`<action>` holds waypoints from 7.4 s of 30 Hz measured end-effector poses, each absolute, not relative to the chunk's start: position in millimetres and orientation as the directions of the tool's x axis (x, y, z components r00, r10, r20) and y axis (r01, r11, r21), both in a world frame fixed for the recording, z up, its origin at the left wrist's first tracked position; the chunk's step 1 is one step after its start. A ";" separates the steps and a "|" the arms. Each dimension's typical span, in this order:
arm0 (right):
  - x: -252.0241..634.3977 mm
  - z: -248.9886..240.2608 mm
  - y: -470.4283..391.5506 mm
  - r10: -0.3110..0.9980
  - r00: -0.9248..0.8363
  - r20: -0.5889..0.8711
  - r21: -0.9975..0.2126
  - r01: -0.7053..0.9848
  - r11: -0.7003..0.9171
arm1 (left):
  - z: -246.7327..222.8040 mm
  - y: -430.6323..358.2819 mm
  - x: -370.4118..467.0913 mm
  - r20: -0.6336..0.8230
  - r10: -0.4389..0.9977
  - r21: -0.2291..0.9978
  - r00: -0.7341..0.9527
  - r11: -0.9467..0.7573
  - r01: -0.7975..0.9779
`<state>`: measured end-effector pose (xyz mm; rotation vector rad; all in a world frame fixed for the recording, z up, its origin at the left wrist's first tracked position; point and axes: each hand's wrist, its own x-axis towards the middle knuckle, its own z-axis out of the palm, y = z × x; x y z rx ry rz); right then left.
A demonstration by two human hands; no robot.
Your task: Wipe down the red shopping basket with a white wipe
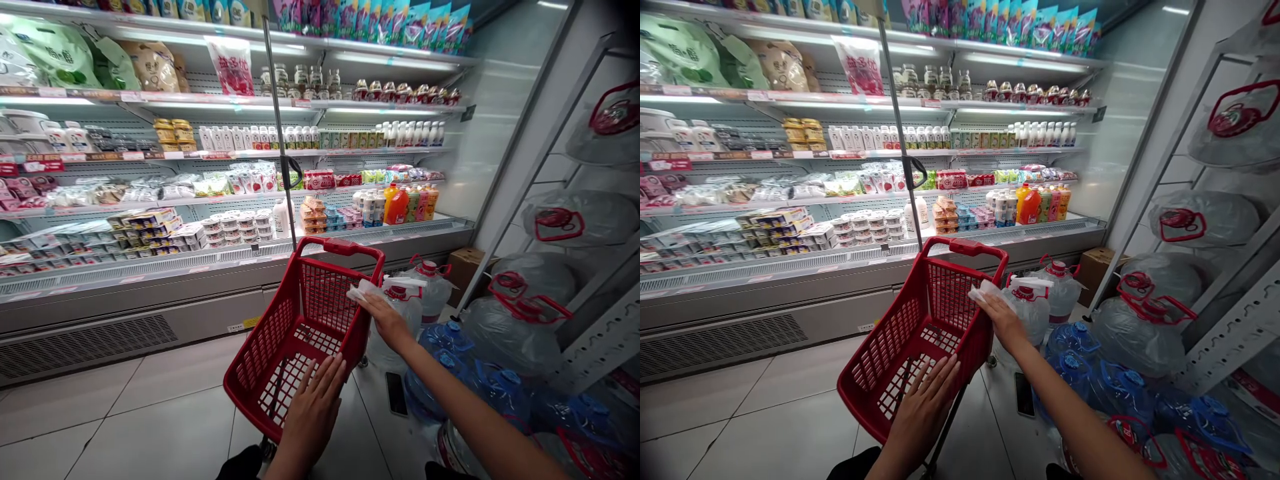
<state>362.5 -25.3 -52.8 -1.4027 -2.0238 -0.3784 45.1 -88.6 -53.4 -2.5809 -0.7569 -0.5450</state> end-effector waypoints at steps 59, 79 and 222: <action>327.2 -68.9 -43.3 0.742 -0.337 0.580 -0.182 0.834 0.521 | -45.4 -44.6 -28.5 0.393 0.477 -0.130 0.786 -0.817 0.561; 271.8 -95.7 -135.3 0.637 -0.563 0.526 -0.037 0.734 0.678 | -69.3 -64.5 -12.0 0.406 0.618 -0.047 0.673 -0.721 0.691; 233.5 -99.4 -127.5 0.736 -0.114 0.668 -0.052 0.979 0.199 | -53.7 -40.6 61.5 0.550 0.527 -0.115 0.648 -0.721 0.684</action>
